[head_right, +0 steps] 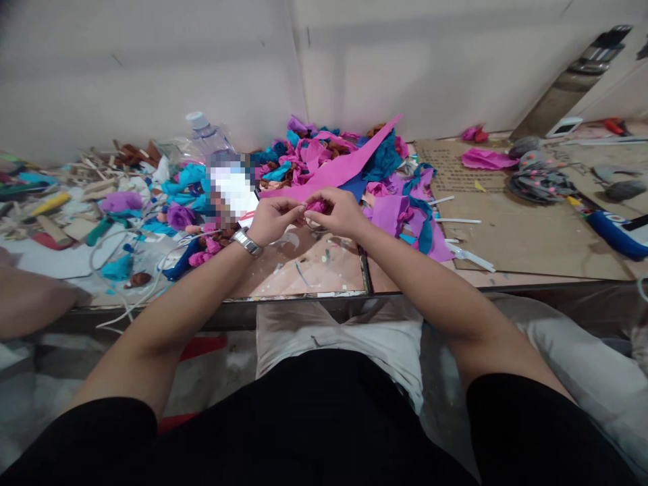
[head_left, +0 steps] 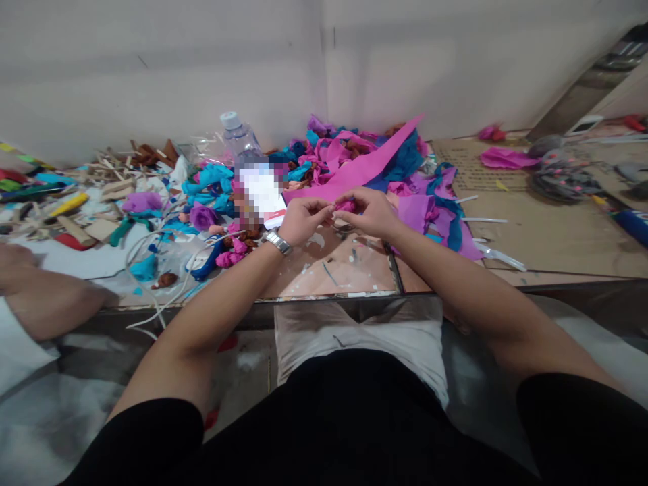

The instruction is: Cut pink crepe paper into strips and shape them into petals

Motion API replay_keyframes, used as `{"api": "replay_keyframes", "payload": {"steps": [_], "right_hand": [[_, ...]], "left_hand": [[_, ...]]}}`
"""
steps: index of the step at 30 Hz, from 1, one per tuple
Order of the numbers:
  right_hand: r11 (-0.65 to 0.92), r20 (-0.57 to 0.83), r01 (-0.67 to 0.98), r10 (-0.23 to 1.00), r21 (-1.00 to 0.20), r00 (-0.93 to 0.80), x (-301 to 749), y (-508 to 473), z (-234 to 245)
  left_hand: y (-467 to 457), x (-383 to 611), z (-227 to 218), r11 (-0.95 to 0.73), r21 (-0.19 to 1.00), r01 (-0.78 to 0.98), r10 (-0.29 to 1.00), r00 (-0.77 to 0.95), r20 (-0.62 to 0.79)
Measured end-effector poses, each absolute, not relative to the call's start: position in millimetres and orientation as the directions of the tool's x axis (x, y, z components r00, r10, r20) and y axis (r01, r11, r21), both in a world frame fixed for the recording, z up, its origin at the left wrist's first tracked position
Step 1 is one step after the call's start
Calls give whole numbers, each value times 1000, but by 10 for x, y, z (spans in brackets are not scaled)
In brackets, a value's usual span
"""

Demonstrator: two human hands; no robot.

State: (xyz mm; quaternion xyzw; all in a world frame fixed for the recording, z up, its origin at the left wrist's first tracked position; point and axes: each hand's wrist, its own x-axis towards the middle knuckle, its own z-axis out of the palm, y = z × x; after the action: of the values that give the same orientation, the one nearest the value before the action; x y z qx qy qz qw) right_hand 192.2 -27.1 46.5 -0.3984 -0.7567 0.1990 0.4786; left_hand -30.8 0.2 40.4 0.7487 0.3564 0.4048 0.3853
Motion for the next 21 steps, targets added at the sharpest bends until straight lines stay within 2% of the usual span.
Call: {"api": "replay_keyframes", "payload": {"steps": [2, 5, 9, 15, 21], "right_hand": [[659, 610, 461, 743, -595, -275, 1939, -272, 476], [649, 605, 501, 747, -573, -276, 1947, -257, 465], [551, 525, 487, 826, -678, -204, 1928, -236, 435], [386, 352, 290, 922, -876, -162, 1888, -233, 436], [375, 349, 275, 927, -885, -138, 1875, -249, 458]], "left_hand": [[23, -311, 390, -396, 900, 183, 859, 421, 293], [26, -311, 379, -381, 909, 171, 854, 442, 275], [-18, -301, 387, -439, 882, 170, 829, 455, 325], [-32, -303, 387, -469, 875, 118, 812, 447, 376], [-35, -310, 371, -456, 875, 162, 827, 441, 350]]}}
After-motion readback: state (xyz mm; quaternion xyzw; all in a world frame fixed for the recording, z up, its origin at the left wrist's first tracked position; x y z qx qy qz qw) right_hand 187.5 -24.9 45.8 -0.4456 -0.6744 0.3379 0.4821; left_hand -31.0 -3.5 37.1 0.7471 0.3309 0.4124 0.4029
